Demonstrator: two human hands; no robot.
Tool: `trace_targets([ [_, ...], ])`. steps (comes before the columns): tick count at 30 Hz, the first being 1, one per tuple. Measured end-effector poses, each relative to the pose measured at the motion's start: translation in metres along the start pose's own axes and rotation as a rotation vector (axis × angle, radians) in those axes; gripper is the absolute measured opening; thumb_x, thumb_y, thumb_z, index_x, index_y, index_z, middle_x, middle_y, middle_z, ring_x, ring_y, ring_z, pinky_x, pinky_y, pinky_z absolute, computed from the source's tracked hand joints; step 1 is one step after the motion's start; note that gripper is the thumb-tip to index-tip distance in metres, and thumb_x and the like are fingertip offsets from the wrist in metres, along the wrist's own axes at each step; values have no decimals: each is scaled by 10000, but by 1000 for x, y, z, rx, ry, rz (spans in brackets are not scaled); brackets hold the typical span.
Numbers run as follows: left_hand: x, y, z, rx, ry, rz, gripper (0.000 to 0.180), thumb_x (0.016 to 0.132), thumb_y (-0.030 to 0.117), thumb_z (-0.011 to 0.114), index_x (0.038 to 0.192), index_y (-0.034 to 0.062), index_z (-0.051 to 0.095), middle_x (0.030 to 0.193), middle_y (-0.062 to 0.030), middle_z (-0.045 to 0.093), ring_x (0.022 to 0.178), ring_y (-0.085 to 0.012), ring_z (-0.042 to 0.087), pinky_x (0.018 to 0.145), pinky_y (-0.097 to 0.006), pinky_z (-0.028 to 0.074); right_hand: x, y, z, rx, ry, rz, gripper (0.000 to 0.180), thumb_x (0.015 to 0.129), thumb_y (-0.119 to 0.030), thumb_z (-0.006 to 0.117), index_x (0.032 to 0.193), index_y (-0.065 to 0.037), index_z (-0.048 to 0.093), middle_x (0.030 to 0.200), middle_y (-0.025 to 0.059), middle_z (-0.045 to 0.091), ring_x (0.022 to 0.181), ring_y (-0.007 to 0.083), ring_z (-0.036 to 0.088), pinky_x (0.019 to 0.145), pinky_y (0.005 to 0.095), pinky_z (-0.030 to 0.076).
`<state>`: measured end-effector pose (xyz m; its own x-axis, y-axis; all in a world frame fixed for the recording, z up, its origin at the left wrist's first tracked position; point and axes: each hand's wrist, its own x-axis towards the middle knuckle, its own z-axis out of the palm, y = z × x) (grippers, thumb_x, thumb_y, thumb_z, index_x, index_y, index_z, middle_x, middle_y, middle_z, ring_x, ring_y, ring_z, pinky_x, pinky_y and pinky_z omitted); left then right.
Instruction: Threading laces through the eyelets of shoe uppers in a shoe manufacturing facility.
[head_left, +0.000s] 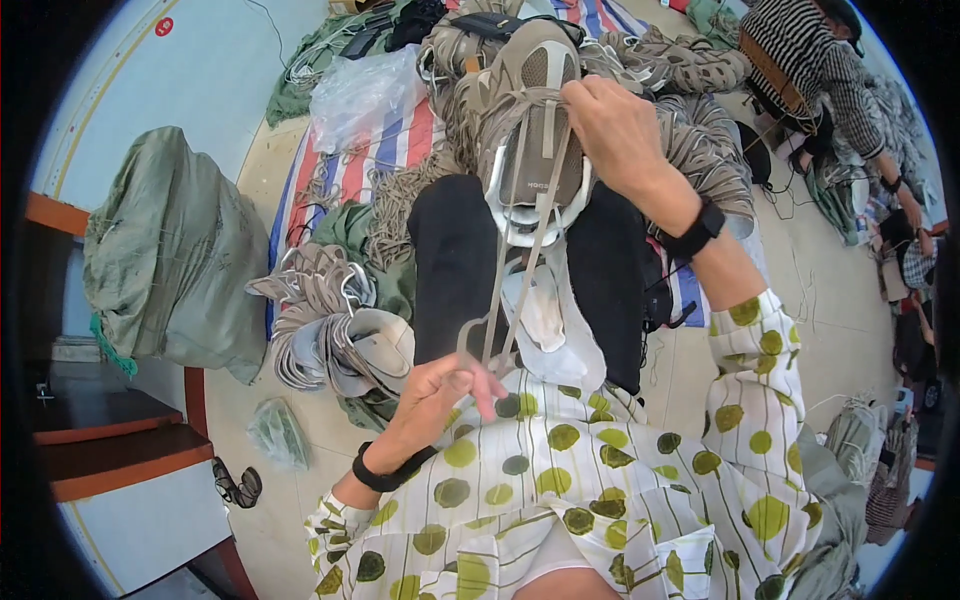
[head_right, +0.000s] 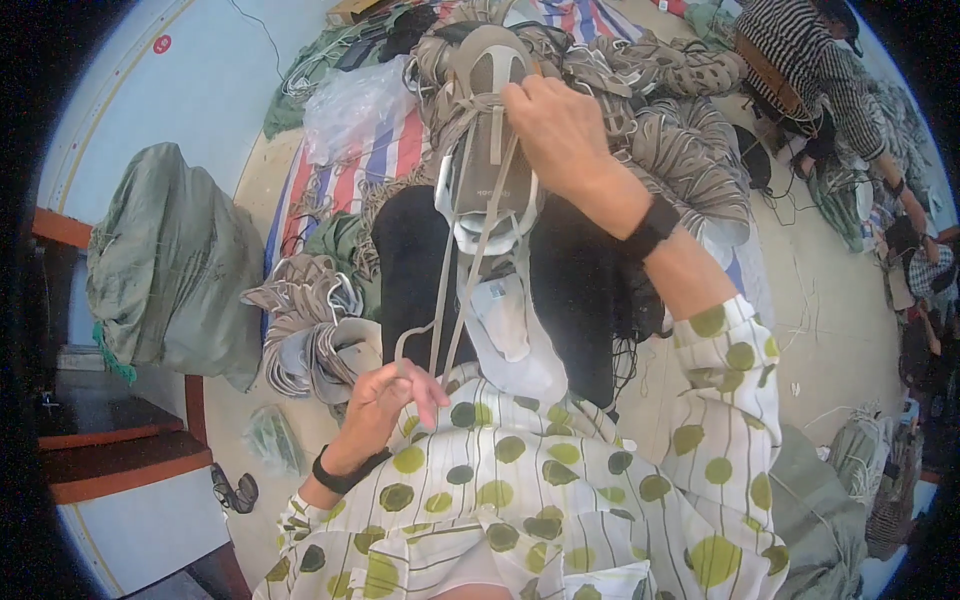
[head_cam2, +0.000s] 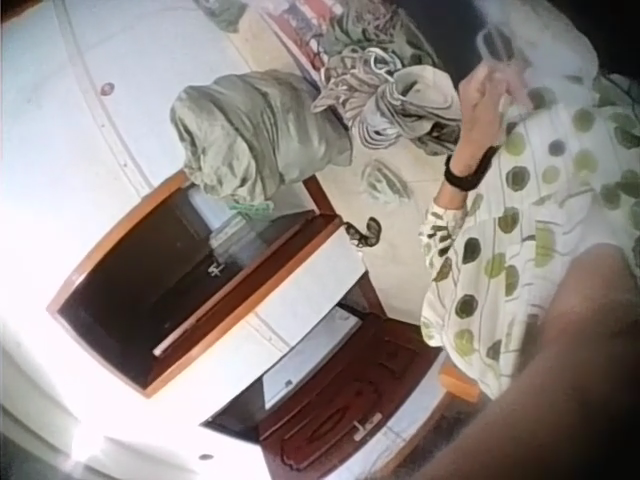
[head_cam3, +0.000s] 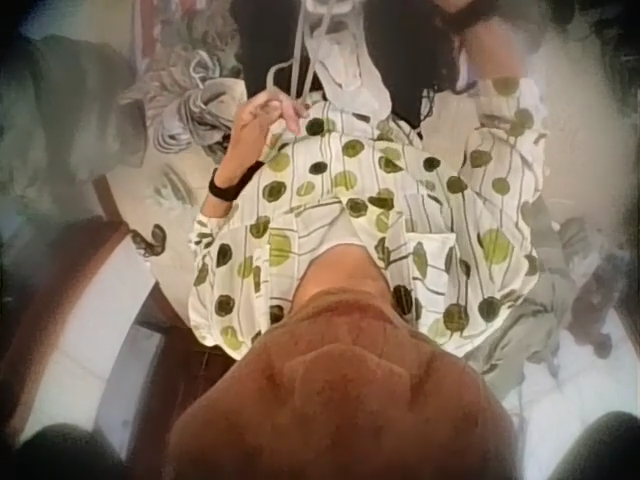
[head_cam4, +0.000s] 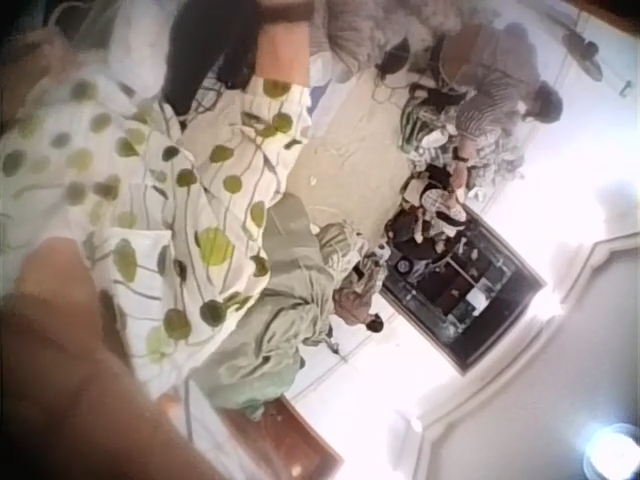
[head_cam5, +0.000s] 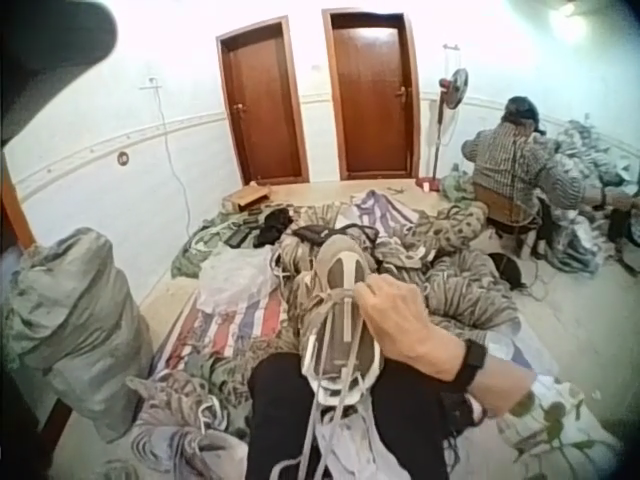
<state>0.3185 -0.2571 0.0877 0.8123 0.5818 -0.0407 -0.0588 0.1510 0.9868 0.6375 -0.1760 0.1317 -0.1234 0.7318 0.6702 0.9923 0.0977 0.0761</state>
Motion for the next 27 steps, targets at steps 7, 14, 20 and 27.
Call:
trace_targets([
  [7,-64,-24,-32,-384,-3,-360,318,946,289,480,736,52,496,651,-13,505,660,-146,498,648,-261,407,-23,36,-11,123,-106,88,103,796,-96,573,889,-75,534,829,104,575,776,307,597,628,402,476],
  [14,-201,-105,-67,-1055,340,-625,219,907,191,508,721,79,484,557,45,322,547,-86,355,538,-233,314,-15,26,7,225,50,237,126,773,-82,553,894,-72,520,805,108,583,734,319,598,621,417,474],
  [20,-271,-167,-58,-1027,456,-857,186,907,171,504,745,82,490,547,55,318,520,-78,342,493,-222,301,-12,37,15,669,-116,343,176,734,-110,566,897,-43,570,788,99,543,716,214,555,669,326,459],
  [27,-292,-196,-47,-809,687,-1063,194,893,115,447,702,93,476,542,64,312,486,-71,323,439,-214,265,-9,36,9,807,-326,259,185,765,-177,639,856,-40,553,844,22,432,784,120,462,708,253,383],
])
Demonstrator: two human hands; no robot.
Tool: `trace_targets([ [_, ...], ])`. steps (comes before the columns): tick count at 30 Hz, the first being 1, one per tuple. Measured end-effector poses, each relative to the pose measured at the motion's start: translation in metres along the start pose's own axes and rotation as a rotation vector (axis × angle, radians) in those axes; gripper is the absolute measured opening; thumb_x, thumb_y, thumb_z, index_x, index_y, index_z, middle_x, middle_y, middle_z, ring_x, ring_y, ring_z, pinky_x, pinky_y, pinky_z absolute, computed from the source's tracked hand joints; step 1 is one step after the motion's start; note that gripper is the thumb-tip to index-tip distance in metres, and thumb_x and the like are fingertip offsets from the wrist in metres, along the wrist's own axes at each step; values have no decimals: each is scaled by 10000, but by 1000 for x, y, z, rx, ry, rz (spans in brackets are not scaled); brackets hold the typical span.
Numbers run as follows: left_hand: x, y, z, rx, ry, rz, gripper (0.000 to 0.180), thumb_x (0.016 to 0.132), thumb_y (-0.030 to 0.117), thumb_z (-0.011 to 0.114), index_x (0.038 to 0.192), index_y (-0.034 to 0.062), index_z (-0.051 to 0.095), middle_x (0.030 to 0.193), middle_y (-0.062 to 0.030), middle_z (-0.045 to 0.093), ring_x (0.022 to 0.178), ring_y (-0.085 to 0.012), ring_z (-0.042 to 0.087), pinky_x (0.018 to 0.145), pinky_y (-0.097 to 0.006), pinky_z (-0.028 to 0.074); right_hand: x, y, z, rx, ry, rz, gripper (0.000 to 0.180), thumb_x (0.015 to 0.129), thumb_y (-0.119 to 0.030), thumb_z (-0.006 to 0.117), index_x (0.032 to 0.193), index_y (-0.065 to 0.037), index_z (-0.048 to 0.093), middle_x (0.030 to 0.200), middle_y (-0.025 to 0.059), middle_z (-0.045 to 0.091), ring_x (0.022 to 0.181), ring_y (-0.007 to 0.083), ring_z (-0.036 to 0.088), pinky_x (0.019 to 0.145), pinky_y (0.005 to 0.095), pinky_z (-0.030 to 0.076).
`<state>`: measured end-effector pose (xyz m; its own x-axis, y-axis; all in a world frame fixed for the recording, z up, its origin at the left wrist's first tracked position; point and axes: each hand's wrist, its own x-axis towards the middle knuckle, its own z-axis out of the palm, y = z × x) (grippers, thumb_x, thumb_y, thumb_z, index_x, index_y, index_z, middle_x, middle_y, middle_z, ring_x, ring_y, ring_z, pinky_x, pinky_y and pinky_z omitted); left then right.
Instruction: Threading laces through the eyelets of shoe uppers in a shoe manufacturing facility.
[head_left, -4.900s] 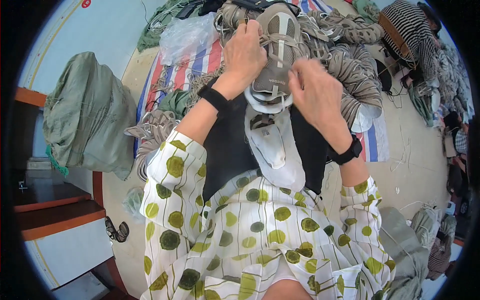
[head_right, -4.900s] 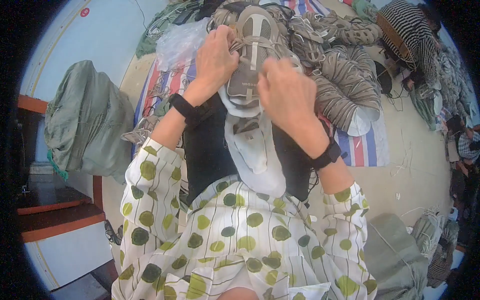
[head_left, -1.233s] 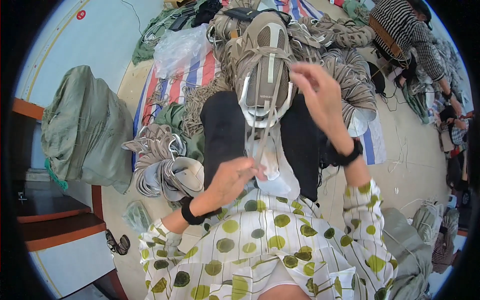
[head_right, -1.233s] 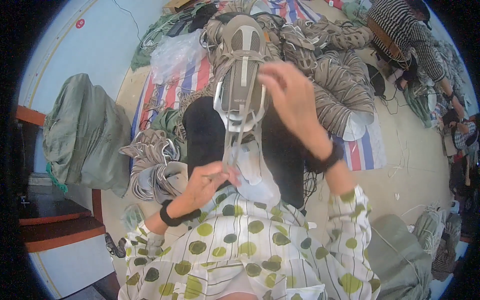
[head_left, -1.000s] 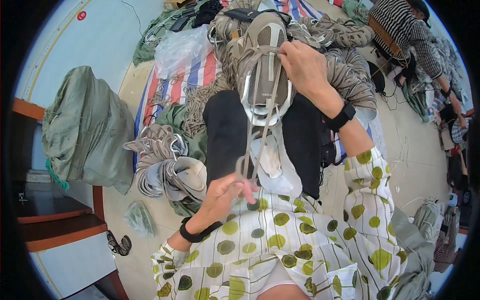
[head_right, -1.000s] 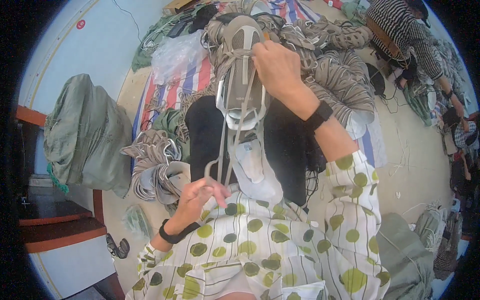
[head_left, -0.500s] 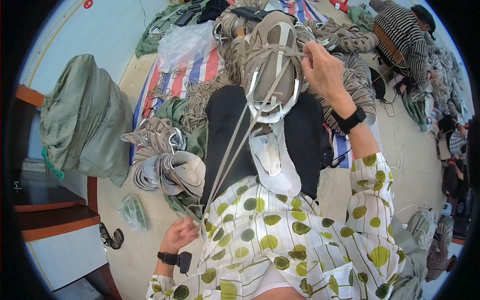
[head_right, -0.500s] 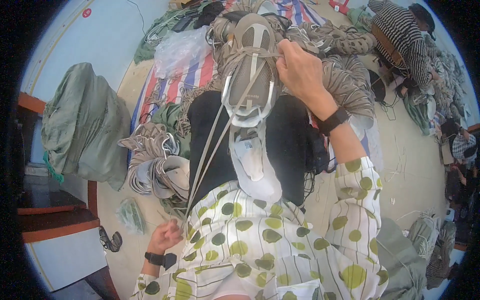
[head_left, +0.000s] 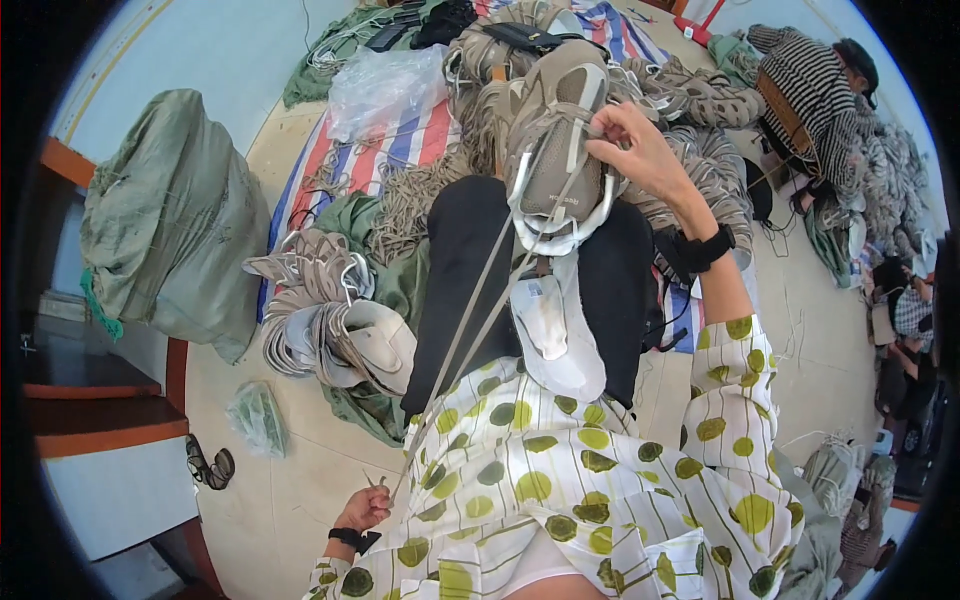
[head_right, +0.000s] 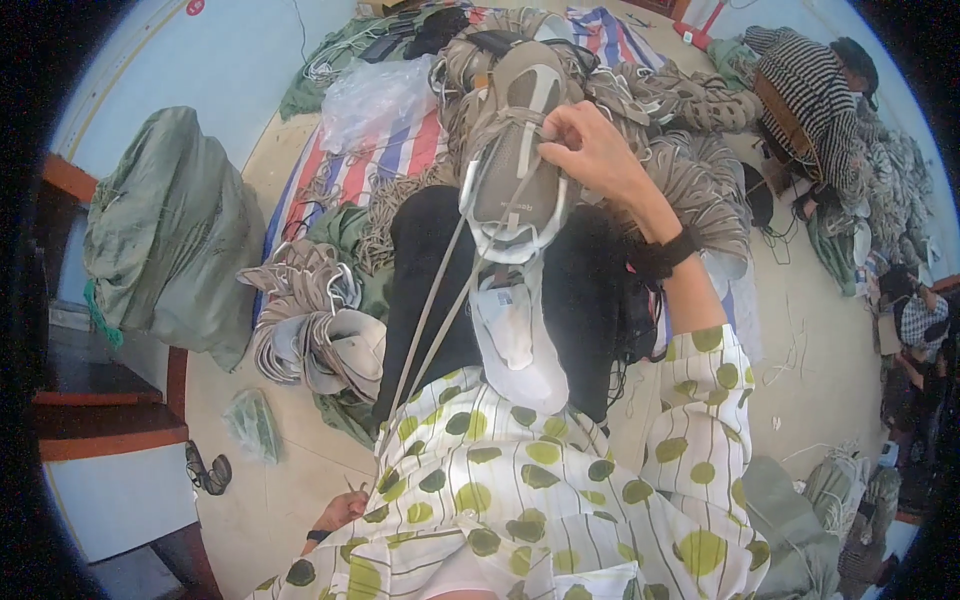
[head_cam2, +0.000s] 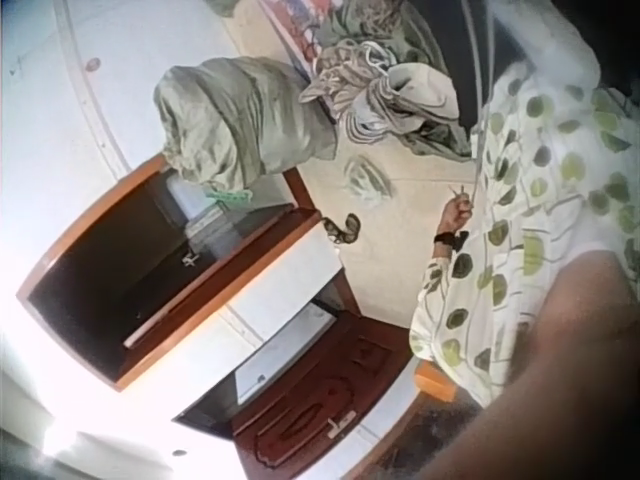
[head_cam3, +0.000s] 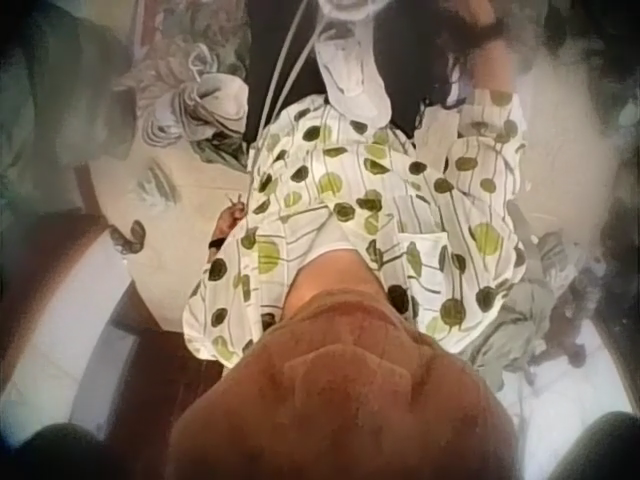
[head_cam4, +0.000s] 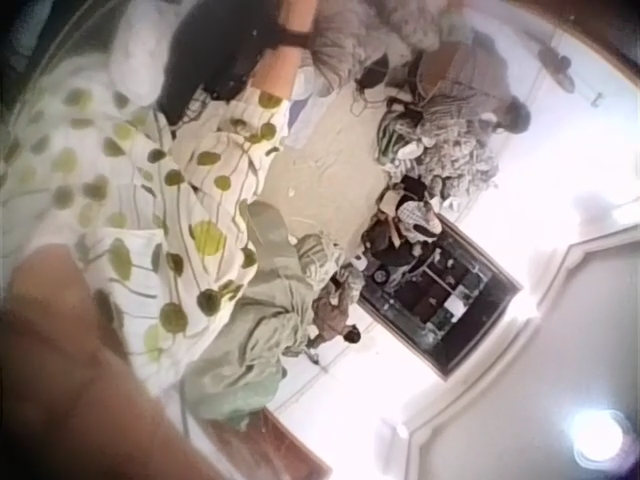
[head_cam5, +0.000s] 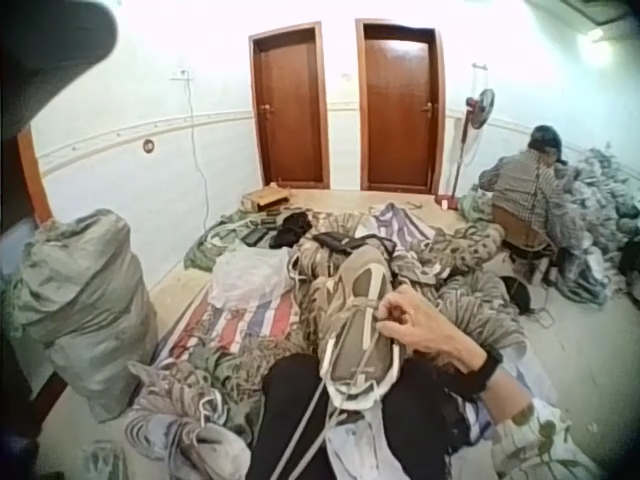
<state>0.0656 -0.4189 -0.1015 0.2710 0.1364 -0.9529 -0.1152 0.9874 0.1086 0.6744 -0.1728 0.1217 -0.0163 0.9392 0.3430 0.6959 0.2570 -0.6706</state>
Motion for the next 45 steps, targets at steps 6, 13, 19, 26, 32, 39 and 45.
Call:
trace_targets([
  [6,15,18,48,-9,35,143,172,893,138,448,742,90,513,541,51,330,499,-90,366,456,-228,287,-10,29,-21,526,-124,202,146,836,-184,639,825,-69,550,821,-42,486,750,59,425,680,203,350],
  [13,20,65,90,584,230,808,212,924,188,446,801,33,522,638,-38,522,566,-149,509,545,-284,427,17,-31,-7,-60,308,-119,195,835,-105,590,1015,-30,593,914,85,644,854,187,625,762,315,481],
  [19,-20,145,219,951,322,1548,143,859,42,423,905,-25,541,1051,-166,525,962,-324,518,850,-359,415,29,-28,8,-767,99,-506,353,762,-23,547,1112,-74,541,947,110,562,944,295,539,763,376,421],
  [26,-38,175,321,989,-209,1526,171,882,49,388,901,-11,547,1306,-163,453,906,-200,606,743,-295,498,39,-23,-19,378,-197,3,291,857,-132,615,1122,-35,544,849,-63,518,786,12,461,728,174,374],
  [32,-51,181,361,949,-410,1238,184,904,84,396,883,-23,544,1362,-175,372,895,-191,614,732,-283,518,37,-10,-22,415,-74,106,328,878,-140,600,1183,-41,530,923,-28,572,803,36,503,752,190,407],
  [39,-42,182,363,543,-611,657,164,936,115,413,923,11,539,1074,-101,530,925,-214,624,762,-272,519,26,-15,-20,305,-55,-20,367,851,-47,538,1215,-37,497,1039,70,626,878,89,567,768,239,472],
  [45,-48,183,362,513,-615,862,186,961,147,410,909,21,538,852,-33,556,766,-129,596,691,-242,484,21,-26,0,-138,75,-298,470,772,32,559,1225,-77,495,1023,93,604,876,191,600,765,285,490],
])
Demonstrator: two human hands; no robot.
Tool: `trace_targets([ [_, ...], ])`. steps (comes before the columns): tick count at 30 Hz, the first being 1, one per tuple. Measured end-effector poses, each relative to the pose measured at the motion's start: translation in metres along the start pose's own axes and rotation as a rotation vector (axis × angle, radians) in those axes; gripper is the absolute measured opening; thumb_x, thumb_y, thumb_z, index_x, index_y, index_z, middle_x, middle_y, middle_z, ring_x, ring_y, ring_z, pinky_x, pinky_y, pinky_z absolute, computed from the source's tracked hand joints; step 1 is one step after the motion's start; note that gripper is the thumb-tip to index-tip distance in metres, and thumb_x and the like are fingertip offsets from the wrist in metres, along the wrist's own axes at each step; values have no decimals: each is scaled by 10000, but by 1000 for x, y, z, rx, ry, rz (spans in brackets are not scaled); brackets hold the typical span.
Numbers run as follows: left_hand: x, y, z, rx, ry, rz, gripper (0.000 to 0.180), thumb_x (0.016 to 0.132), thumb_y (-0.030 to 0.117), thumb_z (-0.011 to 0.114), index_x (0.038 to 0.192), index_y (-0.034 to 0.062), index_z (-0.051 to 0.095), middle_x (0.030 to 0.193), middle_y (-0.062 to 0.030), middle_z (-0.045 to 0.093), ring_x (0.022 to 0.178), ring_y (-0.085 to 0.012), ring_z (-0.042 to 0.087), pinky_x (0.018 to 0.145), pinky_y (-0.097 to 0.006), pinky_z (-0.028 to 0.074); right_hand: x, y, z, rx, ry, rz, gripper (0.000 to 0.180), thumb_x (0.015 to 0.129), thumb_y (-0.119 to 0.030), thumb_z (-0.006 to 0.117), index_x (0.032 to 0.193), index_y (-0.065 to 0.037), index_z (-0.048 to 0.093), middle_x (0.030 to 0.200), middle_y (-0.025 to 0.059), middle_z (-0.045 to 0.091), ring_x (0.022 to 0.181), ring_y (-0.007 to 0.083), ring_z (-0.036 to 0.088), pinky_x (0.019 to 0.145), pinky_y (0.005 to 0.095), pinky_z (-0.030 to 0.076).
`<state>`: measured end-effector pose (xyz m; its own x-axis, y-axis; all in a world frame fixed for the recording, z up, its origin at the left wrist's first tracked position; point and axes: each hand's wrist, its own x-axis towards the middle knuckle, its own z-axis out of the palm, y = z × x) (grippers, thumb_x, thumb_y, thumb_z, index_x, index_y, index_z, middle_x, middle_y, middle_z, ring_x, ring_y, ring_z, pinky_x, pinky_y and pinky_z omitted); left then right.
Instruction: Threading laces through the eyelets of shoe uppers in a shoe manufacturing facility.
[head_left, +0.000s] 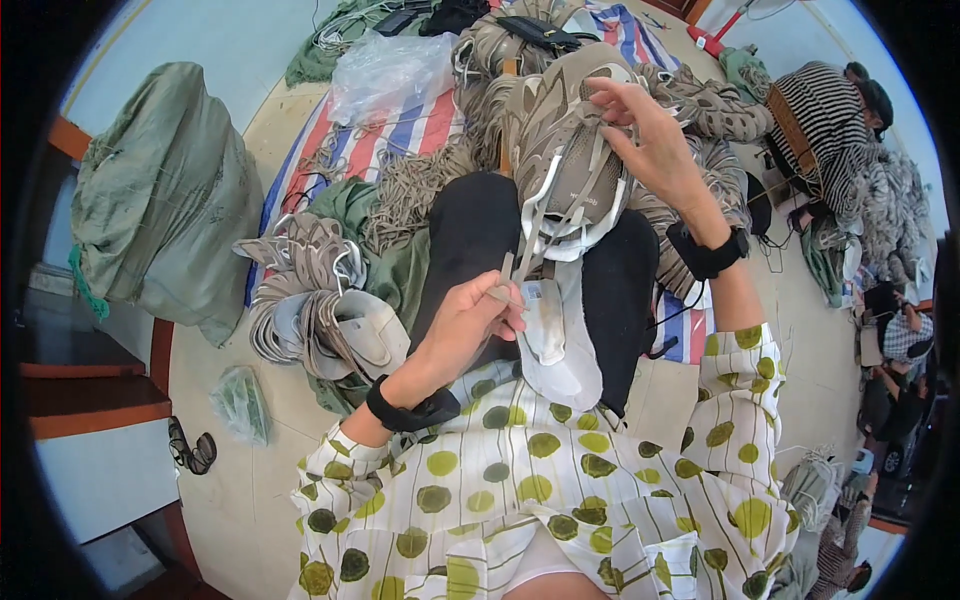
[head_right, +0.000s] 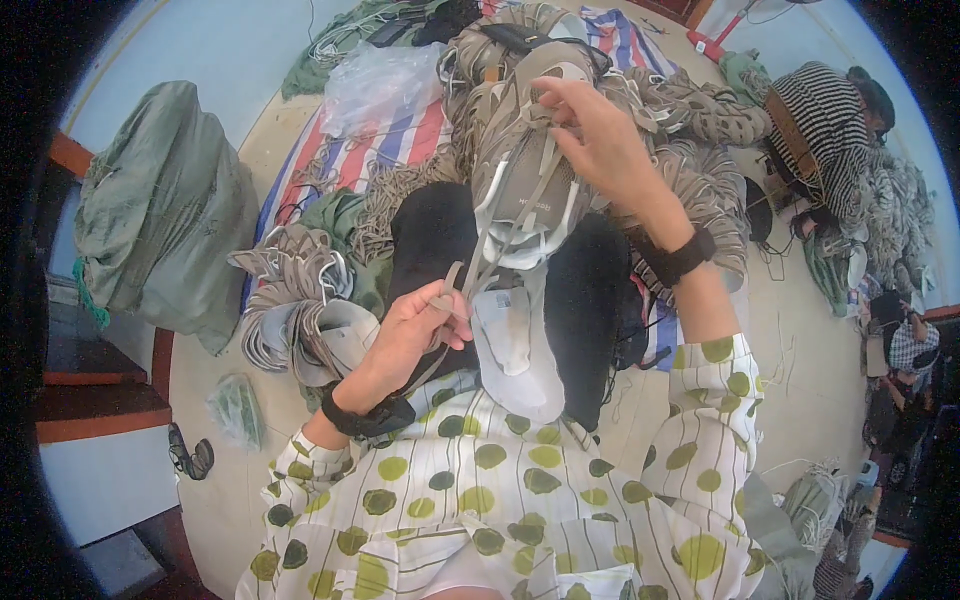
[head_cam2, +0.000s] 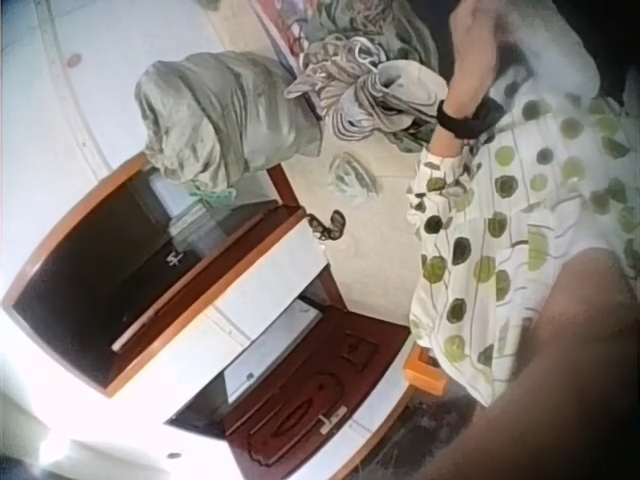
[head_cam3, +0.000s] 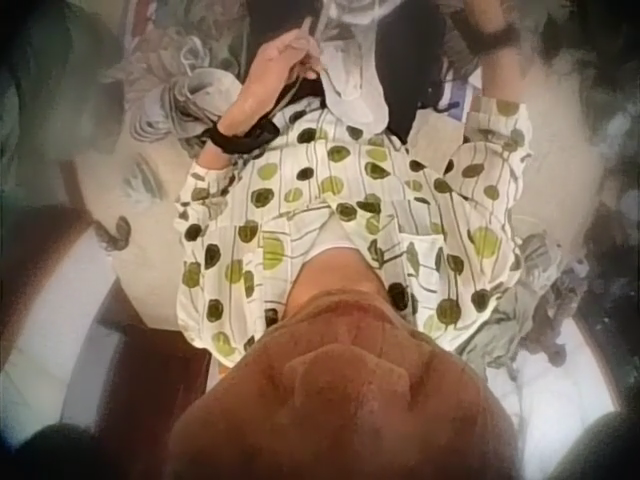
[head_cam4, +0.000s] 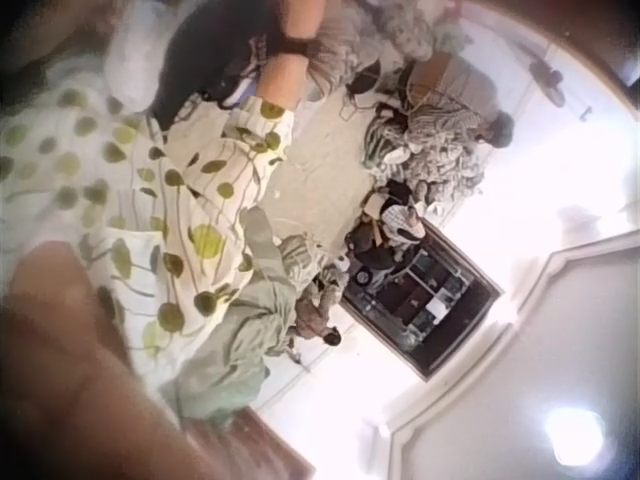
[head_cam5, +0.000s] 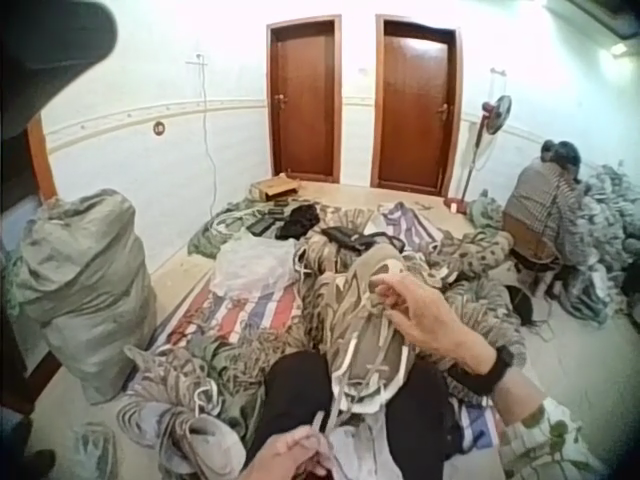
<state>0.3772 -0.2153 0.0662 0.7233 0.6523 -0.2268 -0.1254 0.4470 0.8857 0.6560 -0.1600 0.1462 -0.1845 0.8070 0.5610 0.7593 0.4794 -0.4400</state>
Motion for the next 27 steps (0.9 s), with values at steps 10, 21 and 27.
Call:
trace_targets([
  [10,-17,13,11,376,-31,75,318,982,314,429,888,34,548,755,-9,537,646,-80,531,589,-233,436,3,0,15,-44,195,124,148,793,-86,621,936,-51,639,815,108,627,761,279,609,699,338,480],
  [21,-12,26,85,1188,-284,597,121,705,37,549,808,63,490,662,-100,571,617,-321,585,500,-412,432,28,-5,14,-509,-68,116,255,828,-270,560,746,-43,641,756,147,594,793,320,585,690,414,453],
  [27,8,17,110,1190,-576,674,108,718,50,546,804,65,482,649,-80,552,585,-303,587,453,-406,406,34,18,20,-331,6,179,311,889,-273,546,753,-1,612,662,63,559,608,179,538,586,301,433],
])
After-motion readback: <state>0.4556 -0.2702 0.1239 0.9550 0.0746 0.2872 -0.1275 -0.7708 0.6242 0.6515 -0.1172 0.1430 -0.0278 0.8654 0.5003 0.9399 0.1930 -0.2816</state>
